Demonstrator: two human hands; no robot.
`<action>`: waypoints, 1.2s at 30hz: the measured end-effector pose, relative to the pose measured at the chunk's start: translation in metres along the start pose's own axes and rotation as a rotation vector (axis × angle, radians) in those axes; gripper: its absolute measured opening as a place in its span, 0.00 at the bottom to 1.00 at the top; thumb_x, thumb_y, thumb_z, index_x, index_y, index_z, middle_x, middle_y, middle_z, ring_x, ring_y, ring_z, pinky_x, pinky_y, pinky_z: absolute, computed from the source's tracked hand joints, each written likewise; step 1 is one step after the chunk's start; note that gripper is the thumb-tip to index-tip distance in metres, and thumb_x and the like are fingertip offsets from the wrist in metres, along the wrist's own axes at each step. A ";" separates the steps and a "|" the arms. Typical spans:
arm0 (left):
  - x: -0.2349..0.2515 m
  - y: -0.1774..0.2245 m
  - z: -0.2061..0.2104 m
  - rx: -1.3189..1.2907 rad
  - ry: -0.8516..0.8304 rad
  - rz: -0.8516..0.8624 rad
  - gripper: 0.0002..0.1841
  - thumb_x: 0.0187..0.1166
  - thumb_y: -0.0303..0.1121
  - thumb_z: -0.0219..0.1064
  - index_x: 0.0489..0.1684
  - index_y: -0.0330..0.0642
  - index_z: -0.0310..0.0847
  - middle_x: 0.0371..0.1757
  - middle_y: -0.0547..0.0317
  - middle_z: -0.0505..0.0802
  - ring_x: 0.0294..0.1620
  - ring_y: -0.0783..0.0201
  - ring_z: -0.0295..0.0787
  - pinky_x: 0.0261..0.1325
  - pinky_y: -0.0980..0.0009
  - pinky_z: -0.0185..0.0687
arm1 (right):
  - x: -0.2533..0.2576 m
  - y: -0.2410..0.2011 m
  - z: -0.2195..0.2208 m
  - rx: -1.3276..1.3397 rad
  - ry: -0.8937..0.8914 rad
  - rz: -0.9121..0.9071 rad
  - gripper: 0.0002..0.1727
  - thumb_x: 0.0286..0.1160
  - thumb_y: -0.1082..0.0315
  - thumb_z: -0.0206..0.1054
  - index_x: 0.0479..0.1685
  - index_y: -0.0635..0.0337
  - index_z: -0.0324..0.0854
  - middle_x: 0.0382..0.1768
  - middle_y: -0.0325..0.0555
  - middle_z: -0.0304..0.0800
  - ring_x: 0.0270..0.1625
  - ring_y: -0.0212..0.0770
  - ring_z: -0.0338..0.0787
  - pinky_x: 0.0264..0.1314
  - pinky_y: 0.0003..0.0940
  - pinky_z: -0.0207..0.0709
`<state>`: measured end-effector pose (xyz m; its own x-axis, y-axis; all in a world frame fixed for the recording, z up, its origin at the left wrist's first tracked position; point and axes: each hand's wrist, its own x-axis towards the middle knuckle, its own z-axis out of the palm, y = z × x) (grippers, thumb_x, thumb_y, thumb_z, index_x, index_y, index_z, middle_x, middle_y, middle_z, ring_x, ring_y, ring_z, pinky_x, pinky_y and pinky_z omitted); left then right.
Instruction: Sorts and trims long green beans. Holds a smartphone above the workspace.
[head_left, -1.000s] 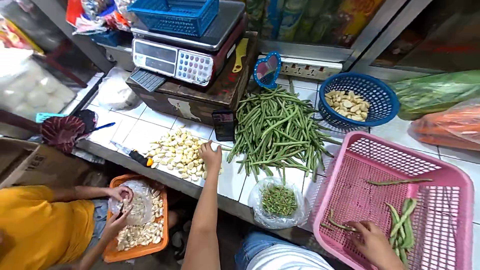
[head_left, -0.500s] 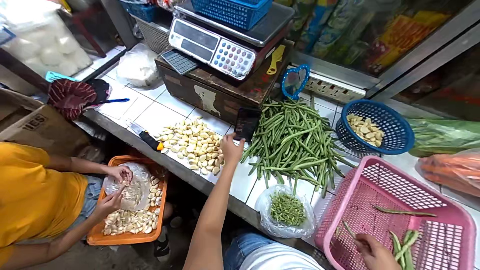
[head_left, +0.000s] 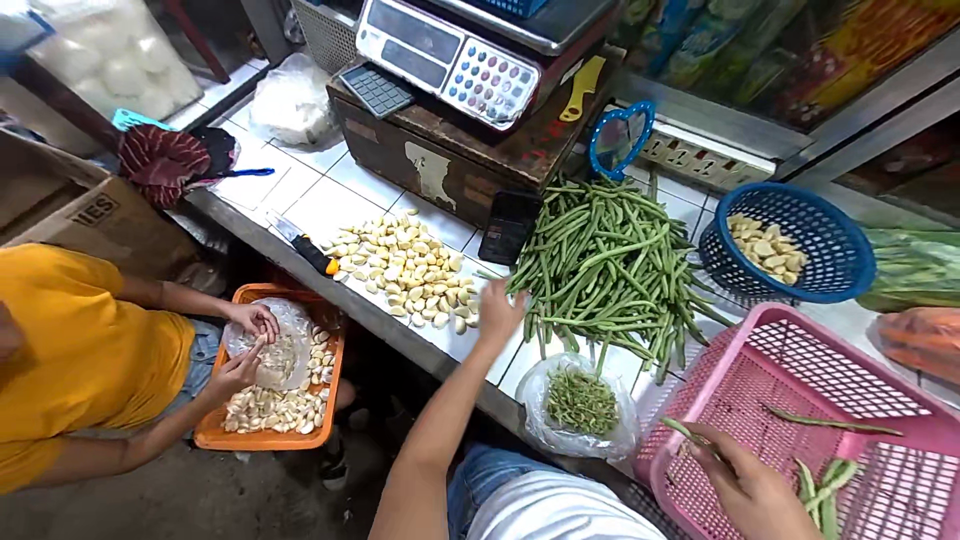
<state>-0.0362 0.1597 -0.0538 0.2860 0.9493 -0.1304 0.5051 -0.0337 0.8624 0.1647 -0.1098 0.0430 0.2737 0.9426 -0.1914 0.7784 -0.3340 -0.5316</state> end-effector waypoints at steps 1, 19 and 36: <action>0.019 -0.010 -0.011 -0.008 0.074 -0.024 0.28 0.87 0.37 0.63 0.80 0.24 0.68 0.77 0.25 0.77 0.79 0.31 0.72 0.82 0.43 0.67 | -0.001 0.001 0.001 0.011 -0.001 -0.014 0.19 0.83 0.77 0.56 0.68 0.78 0.78 0.44 0.75 0.89 0.41 0.67 0.89 0.49 0.64 0.79; 0.078 -0.019 -0.029 0.165 0.184 0.019 0.31 0.75 0.36 0.77 0.74 0.27 0.75 0.71 0.27 0.81 0.75 0.32 0.76 0.77 0.41 0.69 | 0.001 0.005 0.007 0.073 -0.131 -0.032 0.17 0.83 0.76 0.59 0.64 0.80 0.82 0.52 0.76 0.89 0.52 0.69 0.91 0.62 0.60 0.79; 0.099 0.009 -0.022 0.032 0.307 0.067 0.49 0.68 0.47 0.81 0.85 0.28 0.60 0.78 0.26 0.76 0.79 0.31 0.71 0.79 0.38 0.64 | 0.000 0.006 0.009 0.090 -0.109 -0.106 0.16 0.81 0.75 0.61 0.59 0.80 0.83 0.49 0.75 0.90 0.49 0.69 0.91 0.59 0.59 0.81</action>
<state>-0.0213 0.2599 -0.0479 0.0624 0.9945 0.0843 0.5200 -0.1045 0.8478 0.1648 -0.1119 0.0323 0.1261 0.9682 -0.2161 0.7446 -0.2363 -0.6243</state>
